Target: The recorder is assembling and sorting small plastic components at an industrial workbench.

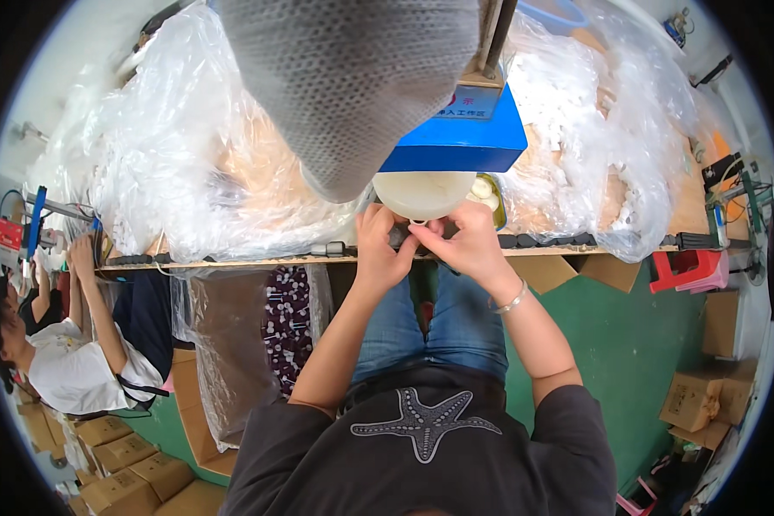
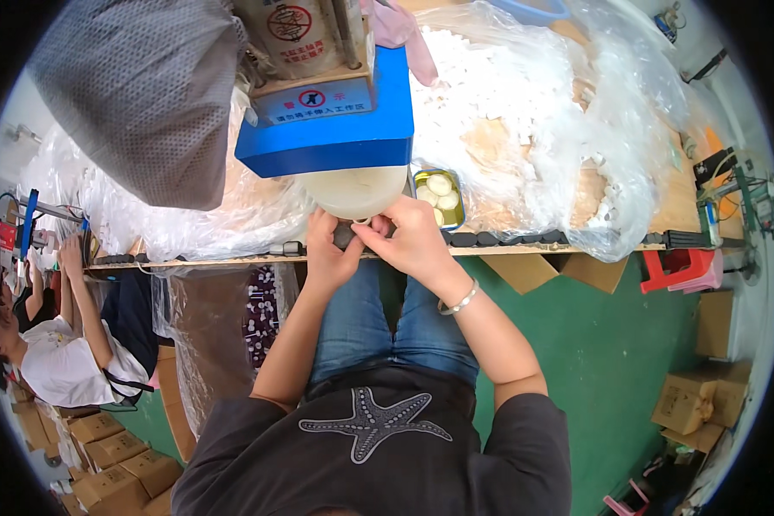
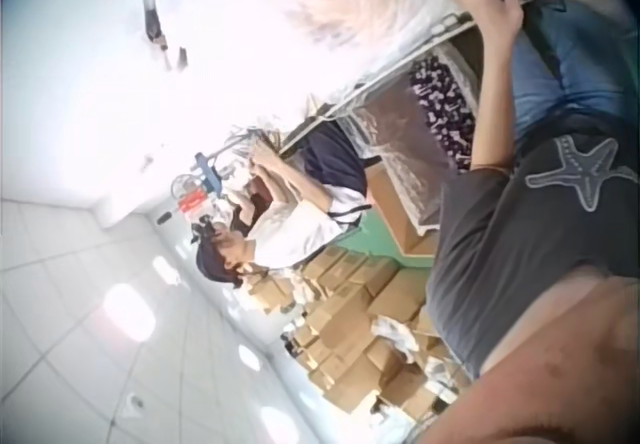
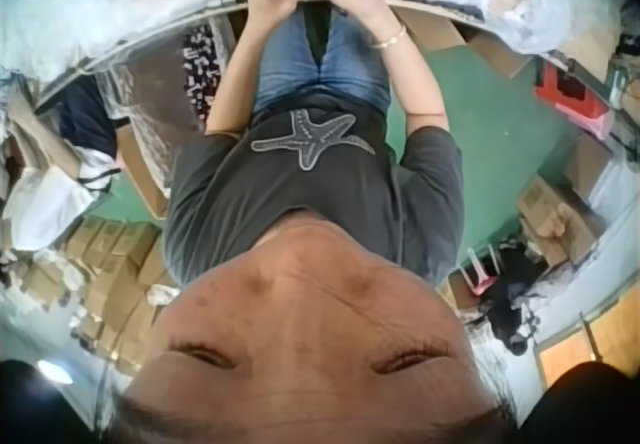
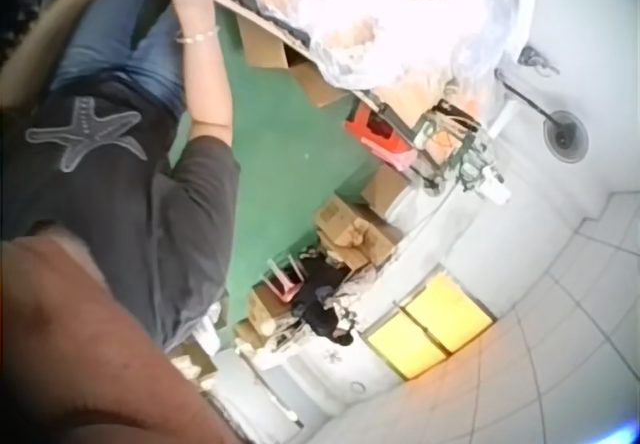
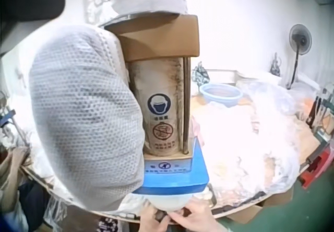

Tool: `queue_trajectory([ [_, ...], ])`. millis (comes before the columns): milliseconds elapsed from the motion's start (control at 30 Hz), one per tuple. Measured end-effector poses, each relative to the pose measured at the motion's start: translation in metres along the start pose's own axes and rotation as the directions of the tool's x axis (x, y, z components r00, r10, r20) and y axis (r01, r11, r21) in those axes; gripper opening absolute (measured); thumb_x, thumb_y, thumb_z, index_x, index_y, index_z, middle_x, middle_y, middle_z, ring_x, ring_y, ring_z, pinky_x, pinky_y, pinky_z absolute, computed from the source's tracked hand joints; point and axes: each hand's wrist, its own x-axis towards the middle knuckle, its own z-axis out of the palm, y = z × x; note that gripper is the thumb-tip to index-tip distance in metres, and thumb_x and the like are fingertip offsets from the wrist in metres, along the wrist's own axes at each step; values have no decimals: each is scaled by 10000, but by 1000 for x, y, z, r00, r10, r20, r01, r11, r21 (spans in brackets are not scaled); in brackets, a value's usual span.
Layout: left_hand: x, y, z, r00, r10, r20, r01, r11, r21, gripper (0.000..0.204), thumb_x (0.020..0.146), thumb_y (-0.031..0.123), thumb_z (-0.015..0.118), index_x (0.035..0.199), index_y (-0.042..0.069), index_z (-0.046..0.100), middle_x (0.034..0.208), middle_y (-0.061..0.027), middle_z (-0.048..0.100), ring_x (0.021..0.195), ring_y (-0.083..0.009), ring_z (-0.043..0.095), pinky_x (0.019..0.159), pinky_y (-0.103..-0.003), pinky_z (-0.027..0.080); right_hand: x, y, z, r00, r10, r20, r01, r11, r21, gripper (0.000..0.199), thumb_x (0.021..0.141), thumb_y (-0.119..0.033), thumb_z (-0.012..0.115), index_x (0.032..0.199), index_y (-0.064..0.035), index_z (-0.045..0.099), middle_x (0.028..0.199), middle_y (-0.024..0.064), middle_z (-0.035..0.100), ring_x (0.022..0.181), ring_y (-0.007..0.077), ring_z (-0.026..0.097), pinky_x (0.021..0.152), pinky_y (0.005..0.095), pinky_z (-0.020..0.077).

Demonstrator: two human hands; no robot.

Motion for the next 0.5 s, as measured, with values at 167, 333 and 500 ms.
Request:
queue_trajectory([
  [167, 0, 1, -3, 1000, 18, 24, -19, 1000, 25, 337, 674, 61, 742, 990, 71, 626, 928, -44, 630, 928, -248, 549, 832, -376, 371, -16, 24, -7, 984, 151, 99, -162, 981, 105, 303, 733, -43, 792, 1010, 0, 679, 775, 35, 658, 581, 59, 536, 542, 211, 454],
  [333, -17, 10, -24, 996, 9, -90, -14, 998, -54, 438, 678, 39, 767, 1087, 4, 613, 1057, -112, 638, 1045, -282, 550, 924, -380, 416, -54, 19, -43, 948, 293, -125, -244, 920, 307, 401, 779, 40, 739, 1166, 16, 636, 946, 59, 703, 650, 34, 533, 594, 178, 474],
  [500, -40, 3, -39, 990, -67, -125, 57, 995, -82, 430, 720, -2, 740, 1125, -40, 601, 1092, -132, 635, 1065, -267, 546, 944, -354, 425, -28, 46, -104, 899, 173, -402, -216, 974, -64, 209, 860, -50, 686, 1051, 34, 668, 804, -2, 639, 626, 26, 482, 556, 176, 409],
])
